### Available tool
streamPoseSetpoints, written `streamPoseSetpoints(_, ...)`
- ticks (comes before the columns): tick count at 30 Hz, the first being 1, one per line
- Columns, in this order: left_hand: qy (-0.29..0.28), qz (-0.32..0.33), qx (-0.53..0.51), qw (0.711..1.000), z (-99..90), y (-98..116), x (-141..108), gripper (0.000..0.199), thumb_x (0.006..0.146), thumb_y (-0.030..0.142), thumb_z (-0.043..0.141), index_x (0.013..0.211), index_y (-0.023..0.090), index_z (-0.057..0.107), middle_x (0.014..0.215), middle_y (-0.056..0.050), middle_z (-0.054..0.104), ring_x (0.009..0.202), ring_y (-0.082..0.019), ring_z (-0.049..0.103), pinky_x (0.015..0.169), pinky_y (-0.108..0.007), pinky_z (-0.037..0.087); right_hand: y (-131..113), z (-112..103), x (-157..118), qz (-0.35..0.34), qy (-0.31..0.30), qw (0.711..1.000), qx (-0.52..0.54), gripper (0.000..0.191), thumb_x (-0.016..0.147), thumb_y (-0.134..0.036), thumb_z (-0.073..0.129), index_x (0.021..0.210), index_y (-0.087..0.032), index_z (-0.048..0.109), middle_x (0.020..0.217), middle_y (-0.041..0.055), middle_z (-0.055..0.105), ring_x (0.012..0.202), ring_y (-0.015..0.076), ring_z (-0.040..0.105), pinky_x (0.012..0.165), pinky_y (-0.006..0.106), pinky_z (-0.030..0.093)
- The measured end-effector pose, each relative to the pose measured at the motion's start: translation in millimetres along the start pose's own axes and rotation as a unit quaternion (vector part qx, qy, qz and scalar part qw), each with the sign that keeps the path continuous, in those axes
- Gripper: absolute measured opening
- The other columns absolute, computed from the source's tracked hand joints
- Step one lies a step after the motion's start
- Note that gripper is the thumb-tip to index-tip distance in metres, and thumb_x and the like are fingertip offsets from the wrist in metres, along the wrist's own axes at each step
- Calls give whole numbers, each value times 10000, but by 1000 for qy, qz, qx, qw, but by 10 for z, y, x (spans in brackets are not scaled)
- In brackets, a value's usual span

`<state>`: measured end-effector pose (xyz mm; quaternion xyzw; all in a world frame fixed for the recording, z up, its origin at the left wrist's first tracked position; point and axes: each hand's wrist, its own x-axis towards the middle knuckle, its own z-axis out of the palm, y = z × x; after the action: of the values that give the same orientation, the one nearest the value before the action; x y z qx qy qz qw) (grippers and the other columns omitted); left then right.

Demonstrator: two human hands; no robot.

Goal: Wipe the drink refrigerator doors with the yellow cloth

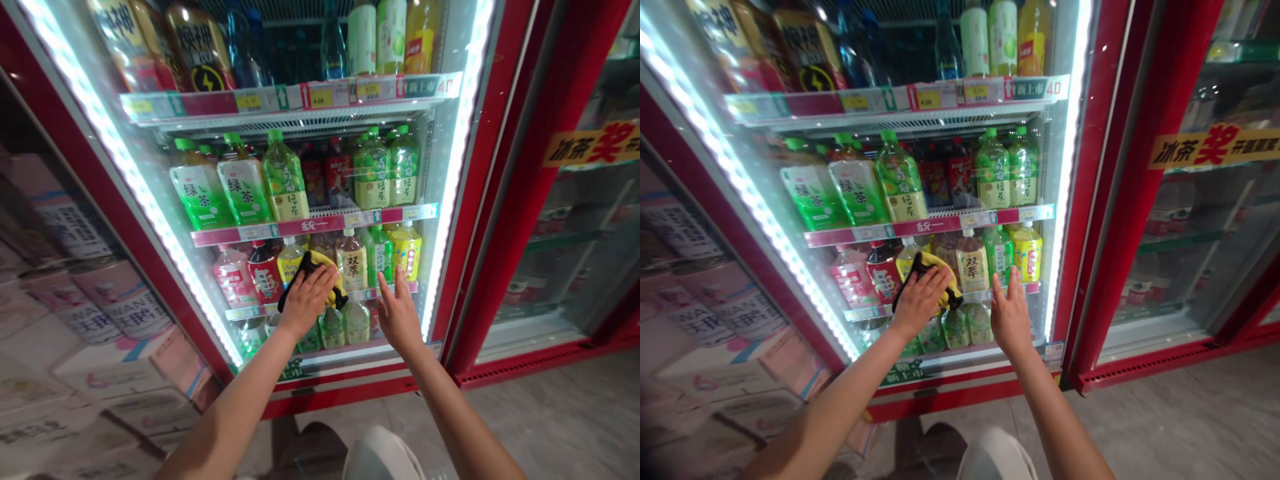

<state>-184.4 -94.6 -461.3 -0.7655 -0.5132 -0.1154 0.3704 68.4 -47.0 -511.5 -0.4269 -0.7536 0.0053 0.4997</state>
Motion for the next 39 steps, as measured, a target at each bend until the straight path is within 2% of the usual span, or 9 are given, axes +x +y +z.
streamPoseSetpoints(4, 71, -199, -12, 977, -52, -217, -369, 994, 868, 202, 676, 1656, 222, 70, 1693, -113, 231, 1592, -272, 92, 1304, -547, 112, -103, 23, -66, -38, -17, 999, 12, 808, 956, -40, 478, 1638, -370, 195, 1738, 70, 43, 1586, 351, 121, 1176, 638, 401)
streamPoseSetpoints(6, 67, -220, -22, 973, 63, -150, -575, 1033, 851, 225, 706, 1654, 174, 59, 1695, -156, 198, 1589, -302, 44, 1294, -574, 124, -180, 39, -88, -56, -33, 998, 20, 783, 964, -49, 458, 1636, -363, 210, 1736, 72, 76, 1587, 340, 141, 1136, 602, 467)
streamPoseSetpoints(9, 3, -134, -11, 991, 186, 16, -565, 963, 867, 267, 708, 1648, 179, 150, 1653, -161, 324, 1587, -311, 105, 1279, -623, 74, -310, 48, -75, -94, -56, 994, 27, 793, 949, -32, 445, 1632, -367, 225, 1735, 53, 107, 1587, 320, 158, 1122, 557, 498)
streamPoseSetpoints(13, -70, -2, 0, 998, 22, -66, -243, 829, 931, 260, 628, 1639, 289, 198, 1665, -45, 337, 1587, -220, 184, 1306, -529, 120, -432, 65, -40, -132, -67, 989, 23, 792, 948, -33, 446, 1632, -367, 230, 1731, 33, 139, 1587, 315, 166, 1174, 568, 446)
streamPoseSetpoints(16, -37, -140, 13, 989, -109, -249, -319, 870, 911, 295, 664, 1642, 255, 196, 1686, -85, 292, 1590, -274, 169, 1305, -560, 109, -472, 125, -81, -133, -66, 989, 20, 774, 957, -55, 450, 1633, -362, 232, 1730, 33, 142, 1584, 328, 170, 1162, 585, 456)
streamPoseSetpoints(20, -15, -309, 20, 951, 40, -209, -788, 992, 853, 330, 735, 1637, 112, 168, 1695, -213, 199, 1585, -367, 142, 1279, -583, 206, -522, 215, -173, -152, -59, 986, 18, 764, 975, -92, 463, 1638, -369, 205, 1730, 38, 141, 1576, 334, 202, 1139, 578, 485)
streamPoseSetpoints(26, -47, -96, 16, 994, 117, -229, -832, 866, 894, 348, 698, 1627, 287, 242, 1637, -64, 406, 1553, -266, 303, 1283, -564, 221, -677, 216, -113, -189, -64, 980, -7, 763, 987, -93, 469, 1645, -351, 181, 1722, 80, 178, 1559, 354, 248, 1096, 559, 528)
streamPoseSetpoints(32, 52, -245, 8, 968, 23, -416, -1077, 1005, 843, 265, 744, 1643, 153, 146, 1676, -159, 304, 1583, -296, 186, 1268, -501, 314, -792, 234, -161, -188, -60, 980, -15, 754, 1013, -137, 469, 1650, -360, 132, 1718, 99, 192, 1549, 366, 266, 1052, 550, 563)
streamPoseSetpoints(39, 44, -176, 16, 983, 37, -566, -1179, 915, 879, 208, 661, 1645, 202, 159, 1659, -114, 363, 1575, -281, 232, 1292, -548, 238, -985, 308, -227, -194, -68, 978, -25, 747, 1021, -148, 464, 1648, -371, 128, 1713, 99, 213, 1552, 352, 264, 1061, 547, 557)
